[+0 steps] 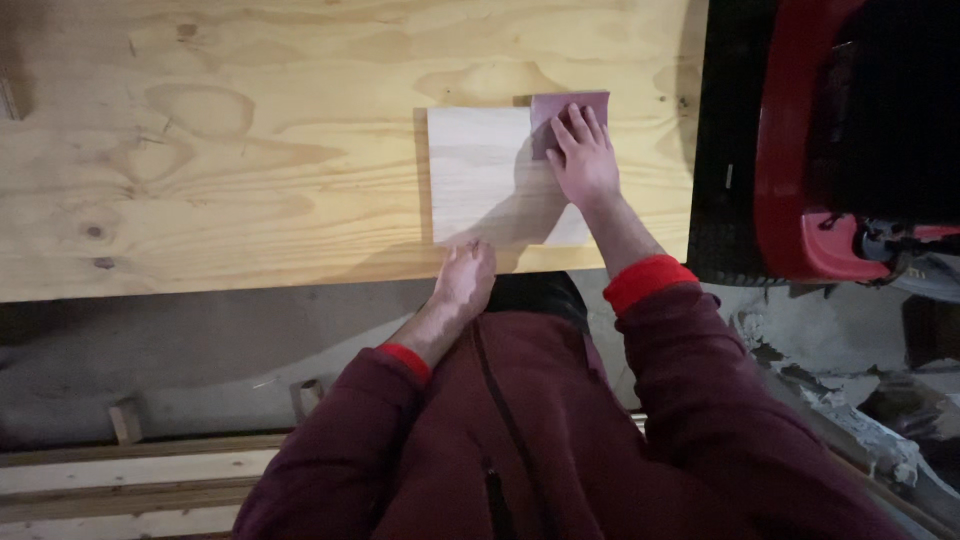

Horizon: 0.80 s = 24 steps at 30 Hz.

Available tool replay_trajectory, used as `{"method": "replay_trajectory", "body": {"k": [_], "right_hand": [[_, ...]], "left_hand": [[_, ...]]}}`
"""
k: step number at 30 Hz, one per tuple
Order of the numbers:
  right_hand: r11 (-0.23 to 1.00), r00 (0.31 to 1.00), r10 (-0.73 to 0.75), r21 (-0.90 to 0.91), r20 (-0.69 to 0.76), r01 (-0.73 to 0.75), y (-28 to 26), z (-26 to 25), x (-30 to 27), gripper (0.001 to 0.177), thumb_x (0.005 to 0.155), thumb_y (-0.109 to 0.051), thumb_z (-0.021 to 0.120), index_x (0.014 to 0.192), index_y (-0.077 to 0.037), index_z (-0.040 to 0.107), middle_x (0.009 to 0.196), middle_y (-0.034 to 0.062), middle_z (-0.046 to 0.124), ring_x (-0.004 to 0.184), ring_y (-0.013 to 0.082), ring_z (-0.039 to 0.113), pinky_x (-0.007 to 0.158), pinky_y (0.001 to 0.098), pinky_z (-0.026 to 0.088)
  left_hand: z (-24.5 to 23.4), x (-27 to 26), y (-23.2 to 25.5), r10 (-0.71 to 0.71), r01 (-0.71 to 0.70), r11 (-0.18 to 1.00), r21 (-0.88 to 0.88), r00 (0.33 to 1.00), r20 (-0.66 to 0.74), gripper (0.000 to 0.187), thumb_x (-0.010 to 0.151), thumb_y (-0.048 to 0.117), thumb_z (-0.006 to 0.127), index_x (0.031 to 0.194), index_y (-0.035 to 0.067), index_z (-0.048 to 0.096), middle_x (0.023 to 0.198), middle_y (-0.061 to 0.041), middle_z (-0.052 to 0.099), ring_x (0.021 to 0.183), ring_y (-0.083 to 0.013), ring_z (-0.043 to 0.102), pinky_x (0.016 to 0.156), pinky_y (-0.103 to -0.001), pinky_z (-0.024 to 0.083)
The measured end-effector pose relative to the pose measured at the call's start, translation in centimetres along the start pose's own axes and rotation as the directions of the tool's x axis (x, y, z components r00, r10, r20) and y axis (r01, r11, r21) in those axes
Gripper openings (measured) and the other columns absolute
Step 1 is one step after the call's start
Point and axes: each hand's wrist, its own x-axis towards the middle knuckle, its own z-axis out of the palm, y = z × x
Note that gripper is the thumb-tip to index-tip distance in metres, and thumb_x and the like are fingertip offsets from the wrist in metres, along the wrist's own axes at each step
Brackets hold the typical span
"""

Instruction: The person sands a small rectangular wooden board on a workbench using a sanding block. They repeatedly rub the sanding block across the surface of the board, moving it back and forth to smooth the wood.

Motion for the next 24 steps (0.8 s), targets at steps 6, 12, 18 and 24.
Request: {"method": "replay_trajectory", "body": {"k": [6,12,18,24], "right_hand": [[1.000,0.997,-0.017,0.025,0.076,0.016,-2.7,-2.8,-7.5,0.061,0.110,-0.041,0.073,0.168,-0.024,0.066,0.175,0.0190,0.056,0.159,0.0502,0.051,0.121,0.0702,0.051],[0.997,0.998,-0.057,0.047,0.012,0.056,-4.1,-3.4,-17.1,0.062,0.104,-0.042,0.077,0.163,-0.026,0.070,0.170,0.0179,0.061,0.154,0.0501,0.058,0.115,0.0698,0.055],[0.993,0.994,-0.104,0.052,-0.044,0.107,-9.3,-1.2,-16.2,0.049,0.110,-0.046,0.072,0.156,-0.031,0.075,0.165,0.0124,0.067,0.155,0.0448,0.059,0.121,0.0666,0.051],[0.990,0.990,-0.143,0.017,-0.016,0.143,-12.2,-1.2,-15.7,0.048,0.111,-0.050,0.069,0.157,-0.038,0.072,0.168,0.0052,0.065,0.157,0.0372,0.058,0.128,0.0611,0.045]], "left_hand": [[-9.9,-0.3,0.6,0.005,-0.001,0.999,0.053,0.996,-0.086,0.046,0.097,0.019,0.069,0.140,0.002,0.074,0.136,-0.020,0.071,0.119,-0.0454,0.071,0.100,-0.064,0.053],[-10.6,-0.3,0.2,0.041,-0.036,0.998,0.048,0.994,-0.105,0.049,0.089,0.017,0.073,0.136,0.005,0.079,0.137,-0.019,0.075,0.116,-0.0431,0.072,0.095,-0.059,0.057],[-8.6,-0.3,-0.3,0.055,-0.046,0.997,0.065,0.988,-0.147,0.057,0.086,0.016,0.072,0.142,0.004,0.077,0.137,-0.019,0.076,0.109,-0.0418,0.075,0.091,-0.055,0.059],[-8.5,-0.7,-0.6,0.059,-0.054,0.997,0.048,0.993,-0.101,0.063,0.089,0.017,0.066,0.150,0.002,0.070,0.143,-0.021,0.072,0.116,-0.0451,0.072,0.099,-0.060,0.056]]}}
